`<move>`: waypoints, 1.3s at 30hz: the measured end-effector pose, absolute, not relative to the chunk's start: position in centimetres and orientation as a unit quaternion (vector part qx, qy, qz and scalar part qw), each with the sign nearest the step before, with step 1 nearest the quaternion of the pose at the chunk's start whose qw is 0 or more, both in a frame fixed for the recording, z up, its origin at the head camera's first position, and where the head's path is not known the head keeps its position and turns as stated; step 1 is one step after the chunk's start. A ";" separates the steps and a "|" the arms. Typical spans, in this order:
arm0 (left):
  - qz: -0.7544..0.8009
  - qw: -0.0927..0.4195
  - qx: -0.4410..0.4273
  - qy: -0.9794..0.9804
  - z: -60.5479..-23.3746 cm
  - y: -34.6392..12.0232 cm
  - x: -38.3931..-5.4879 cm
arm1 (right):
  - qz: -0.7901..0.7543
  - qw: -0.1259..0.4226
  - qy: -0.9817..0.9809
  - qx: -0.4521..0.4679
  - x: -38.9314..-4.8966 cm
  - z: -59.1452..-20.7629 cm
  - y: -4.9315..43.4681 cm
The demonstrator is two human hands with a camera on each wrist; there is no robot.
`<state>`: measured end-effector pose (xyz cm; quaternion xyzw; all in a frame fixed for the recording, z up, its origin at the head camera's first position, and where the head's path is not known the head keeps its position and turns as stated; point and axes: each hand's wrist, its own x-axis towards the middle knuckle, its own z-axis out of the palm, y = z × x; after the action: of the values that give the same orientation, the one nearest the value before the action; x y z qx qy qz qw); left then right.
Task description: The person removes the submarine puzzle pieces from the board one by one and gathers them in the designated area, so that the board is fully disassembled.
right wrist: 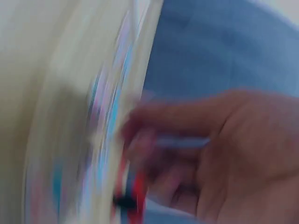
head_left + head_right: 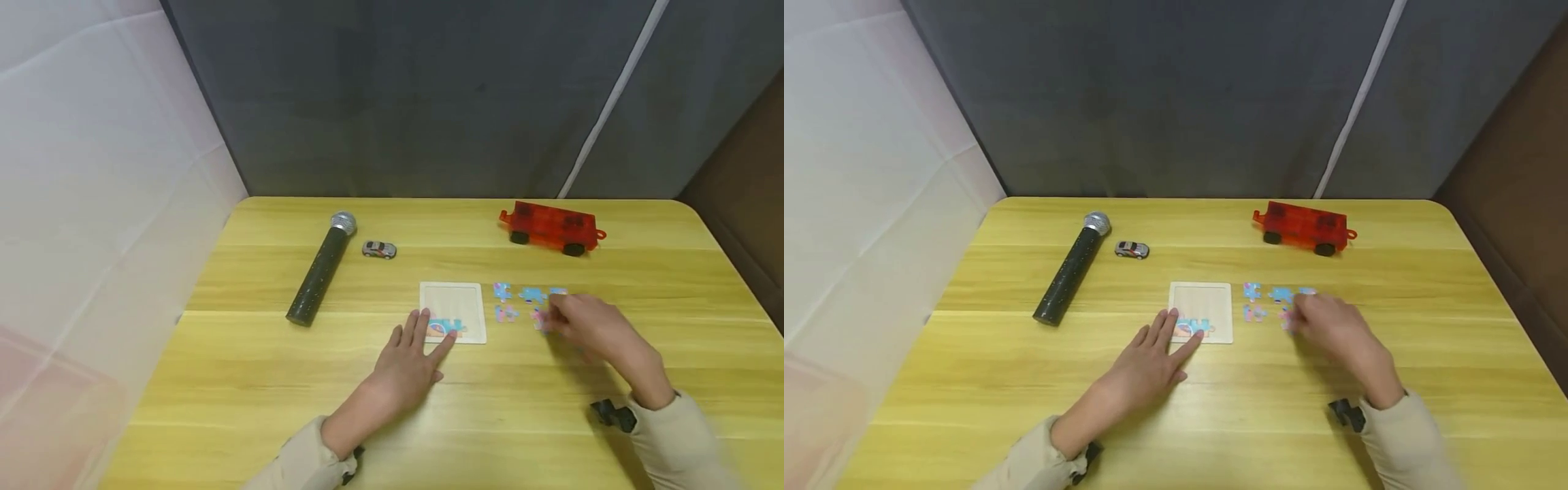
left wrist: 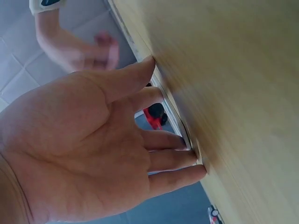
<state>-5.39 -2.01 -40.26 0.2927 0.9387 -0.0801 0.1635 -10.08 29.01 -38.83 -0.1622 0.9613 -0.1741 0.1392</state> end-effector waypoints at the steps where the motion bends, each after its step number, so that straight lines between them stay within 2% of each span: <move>1: -0.082 0.162 0.294 0.938 -40.3 -1.9 -5.4 | -0.184 0.112 0.957 -0.193 -10.4 -38.9 27.5; 3: -0.089 0.157 0.296 0.938 -40.4 -1.8 -5.4 | -0.208 0.072 0.942 -0.253 -11.0 -39.4 24.7; 6: -0.095 0.150 0.296 0.939 -40.3 -1.5 -5.4 | -0.215 0.072 0.924 -0.308 -11.5 -39.9 21.4; 11: -0.113 0.138 0.301 0.937 -40.3 -0.9 -5.7 | -0.190 0.083 0.936 -0.285 -11.4 -40.3 19.3; 16: -0.123 0.151 0.296 0.935 -40.1 -1.1 -5.9 | -0.256 0.080 0.930 -0.252 -11.9 -40.8 18.9; 20: -0.119 0.160 0.288 0.937 -40.2 -1.9 -6.0 | -0.320 0.079 0.915 -0.233 -12.6 -40.2 20.1; 22: -0.112 0.163 0.283 0.939 -40.2 -2.3 -6.0 | -0.333 0.094 0.911 -0.223 -12.7 -39.5 21.8; 27: -0.103 0.162 0.275 0.942 -40.1 -3.1 -5.9 | -0.302 0.179 0.914 -0.202 -11.7 -38.9 27.1; 31: -0.104 0.163 0.268 0.944 -40.0 -3.5 -5.7 | -0.266 0.212 0.925 -0.171 -11.0 -39.7 29.0; 34: -0.105 0.164 0.270 0.943 -40.0 -3.5 -5.6 | -0.237 0.205 0.937 -0.153 -10.6 -40.2 29.0; 39: -0.096 0.161 0.287 0.939 -40.2 -2.6 -5.8 | -0.150 0.157 0.968 -0.126 -9.3 -39.8 28.4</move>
<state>-5.81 -2.63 -40.16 0.2869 0.9394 -0.0959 0.1612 -9.28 28.45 -39.80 -0.1259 0.9679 -0.1504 0.1571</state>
